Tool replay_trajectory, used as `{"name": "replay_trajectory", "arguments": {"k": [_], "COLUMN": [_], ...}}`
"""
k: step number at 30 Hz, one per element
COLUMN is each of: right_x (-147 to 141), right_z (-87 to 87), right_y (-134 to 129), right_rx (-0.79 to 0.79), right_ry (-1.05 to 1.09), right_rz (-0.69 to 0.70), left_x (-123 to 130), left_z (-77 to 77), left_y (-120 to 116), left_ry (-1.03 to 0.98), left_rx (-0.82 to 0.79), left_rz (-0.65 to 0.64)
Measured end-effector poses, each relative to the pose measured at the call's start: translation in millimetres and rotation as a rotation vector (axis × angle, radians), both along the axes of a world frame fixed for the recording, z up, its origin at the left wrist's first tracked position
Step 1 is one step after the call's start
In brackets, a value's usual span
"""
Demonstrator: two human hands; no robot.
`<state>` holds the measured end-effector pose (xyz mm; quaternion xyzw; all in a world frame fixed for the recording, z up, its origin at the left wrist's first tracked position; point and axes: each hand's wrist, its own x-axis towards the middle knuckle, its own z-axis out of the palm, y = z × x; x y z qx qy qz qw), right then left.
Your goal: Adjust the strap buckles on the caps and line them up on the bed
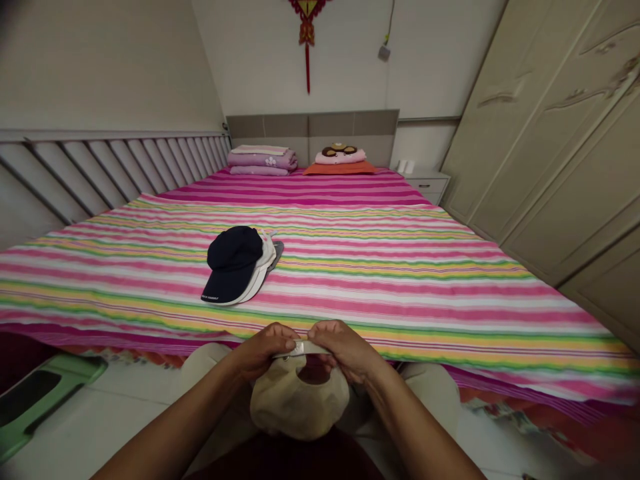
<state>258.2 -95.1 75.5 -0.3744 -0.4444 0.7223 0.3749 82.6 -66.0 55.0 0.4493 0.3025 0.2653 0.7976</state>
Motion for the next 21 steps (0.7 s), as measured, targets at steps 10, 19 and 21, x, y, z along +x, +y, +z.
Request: {"name": "replay_trajectory", "arguments": {"k": [10, 19, 21], "right_x": [19, 23, 23], "right_z": [-16.7, 0.3, 1.1], "right_y": [4, 6, 6], "right_rx": [-0.024, 0.019, 0.015], "right_ry": [-0.007, 0.046, 0.040], "right_rz": [0.038, -0.096, -0.108], "left_x": [-10, -5, -3], "left_z": [8.7, 11.4, 13.4], "left_y": [9, 10, 9], "left_ry": [-0.104, -0.236, -0.279], "left_rx": [-0.119, -0.327, -0.385], "left_rz": [0.193, 0.043, -0.016]}}
